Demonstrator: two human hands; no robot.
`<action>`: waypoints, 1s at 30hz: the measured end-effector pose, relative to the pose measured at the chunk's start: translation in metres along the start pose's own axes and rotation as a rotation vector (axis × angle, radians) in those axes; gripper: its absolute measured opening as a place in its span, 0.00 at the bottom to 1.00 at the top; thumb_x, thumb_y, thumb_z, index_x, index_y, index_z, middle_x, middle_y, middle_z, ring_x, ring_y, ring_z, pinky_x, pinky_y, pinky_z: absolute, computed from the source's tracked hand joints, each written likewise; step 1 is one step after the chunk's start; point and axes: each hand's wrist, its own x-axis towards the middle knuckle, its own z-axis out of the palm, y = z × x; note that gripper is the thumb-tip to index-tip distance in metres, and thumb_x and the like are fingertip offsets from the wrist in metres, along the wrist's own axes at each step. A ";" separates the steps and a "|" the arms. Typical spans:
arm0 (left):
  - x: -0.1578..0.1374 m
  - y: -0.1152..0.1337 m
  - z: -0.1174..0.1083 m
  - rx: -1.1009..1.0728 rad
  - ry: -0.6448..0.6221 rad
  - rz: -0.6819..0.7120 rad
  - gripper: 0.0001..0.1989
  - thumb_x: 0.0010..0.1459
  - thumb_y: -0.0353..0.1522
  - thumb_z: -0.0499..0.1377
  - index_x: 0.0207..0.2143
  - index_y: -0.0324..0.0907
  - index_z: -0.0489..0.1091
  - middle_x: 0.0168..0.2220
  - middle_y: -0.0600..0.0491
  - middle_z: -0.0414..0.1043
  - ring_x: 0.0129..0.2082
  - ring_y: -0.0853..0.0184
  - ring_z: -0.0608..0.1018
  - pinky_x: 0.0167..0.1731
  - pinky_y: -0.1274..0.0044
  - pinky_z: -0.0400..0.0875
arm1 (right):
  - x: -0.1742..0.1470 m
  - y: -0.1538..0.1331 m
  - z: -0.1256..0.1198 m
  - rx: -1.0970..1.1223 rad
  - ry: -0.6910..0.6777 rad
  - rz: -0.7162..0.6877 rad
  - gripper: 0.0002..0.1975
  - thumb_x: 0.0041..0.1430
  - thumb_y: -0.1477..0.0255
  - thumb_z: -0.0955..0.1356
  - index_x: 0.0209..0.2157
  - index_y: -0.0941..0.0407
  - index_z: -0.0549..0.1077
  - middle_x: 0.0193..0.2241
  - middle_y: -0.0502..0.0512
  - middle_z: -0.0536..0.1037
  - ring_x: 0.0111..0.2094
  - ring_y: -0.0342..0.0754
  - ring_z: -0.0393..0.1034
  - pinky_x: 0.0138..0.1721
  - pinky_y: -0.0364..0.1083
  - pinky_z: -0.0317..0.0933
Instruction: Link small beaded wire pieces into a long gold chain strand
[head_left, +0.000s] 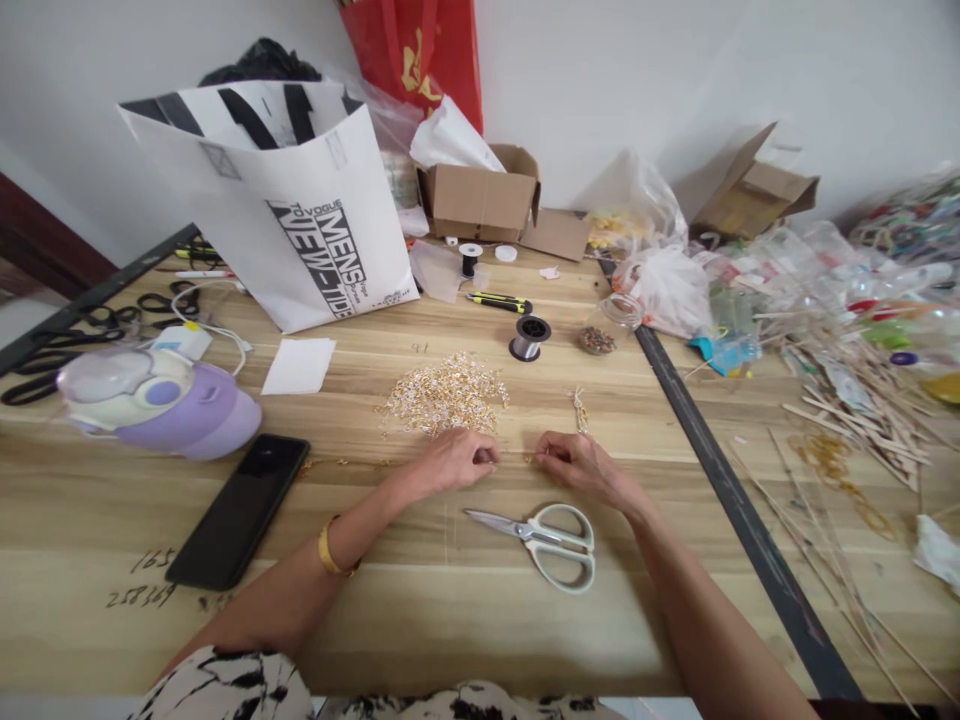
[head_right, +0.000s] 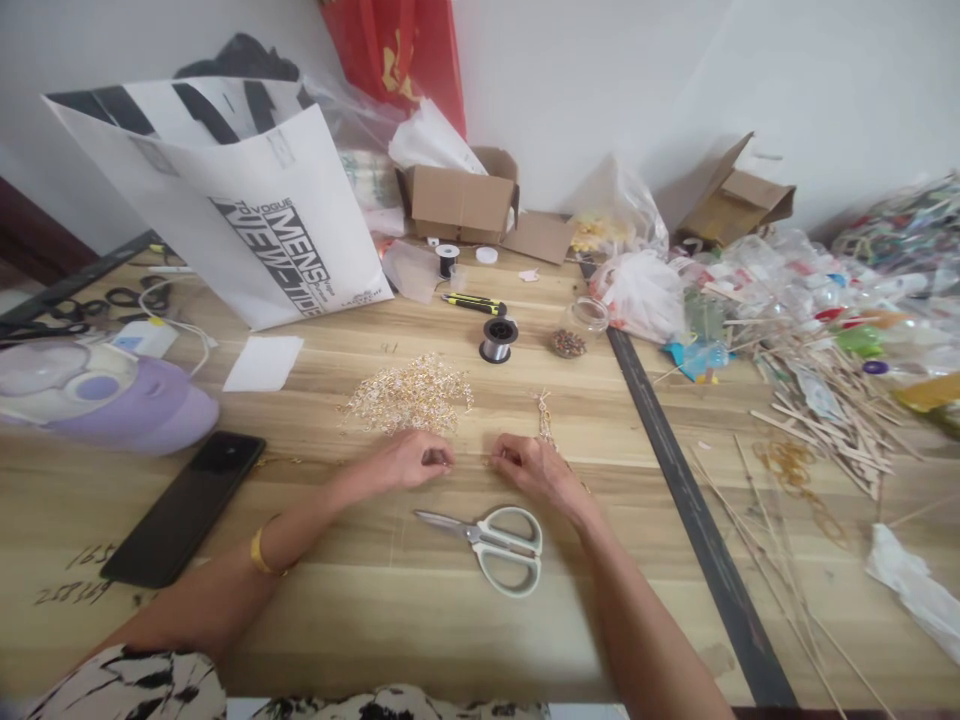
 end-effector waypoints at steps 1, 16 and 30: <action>-0.001 0.002 -0.001 0.039 -0.014 -0.007 0.07 0.48 0.29 0.58 0.28 0.43 0.76 0.21 0.55 0.73 0.20 0.71 0.69 0.23 0.81 0.57 | 0.000 0.001 -0.001 -0.006 -0.009 0.010 0.10 0.57 0.67 0.63 0.29 0.58 0.71 0.16 0.46 0.66 0.19 0.39 0.57 0.22 0.39 0.48; -0.009 0.012 -0.018 0.332 -0.158 0.005 0.07 0.51 0.27 0.55 0.33 0.42 0.72 0.31 0.52 0.74 0.31 0.66 0.73 0.29 0.79 0.59 | -0.007 -0.007 -0.007 -0.008 -0.141 0.038 0.08 0.55 0.68 0.63 0.26 0.58 0.67 0.15 0.45 0.68 0.18 0.40 0.58 0.23 0.40 0.50; 0.009 0.015 -0.002 0.311 -0.048 0.109 0.07 0.55 0.26 0.53 0.32 0.40 0.71 0.33 0.53 0.73 0.34 0.68 0.73 0.35 0.79 0.64 | -0.009 -0.012 0.002 -0.037 -0.269 -0.013 0.10 0.53 0.66 0.65 0.26 0.58 0.71 0.17 0.45 0.68 0.19 0.39 0.57 0.22 0.40 0.47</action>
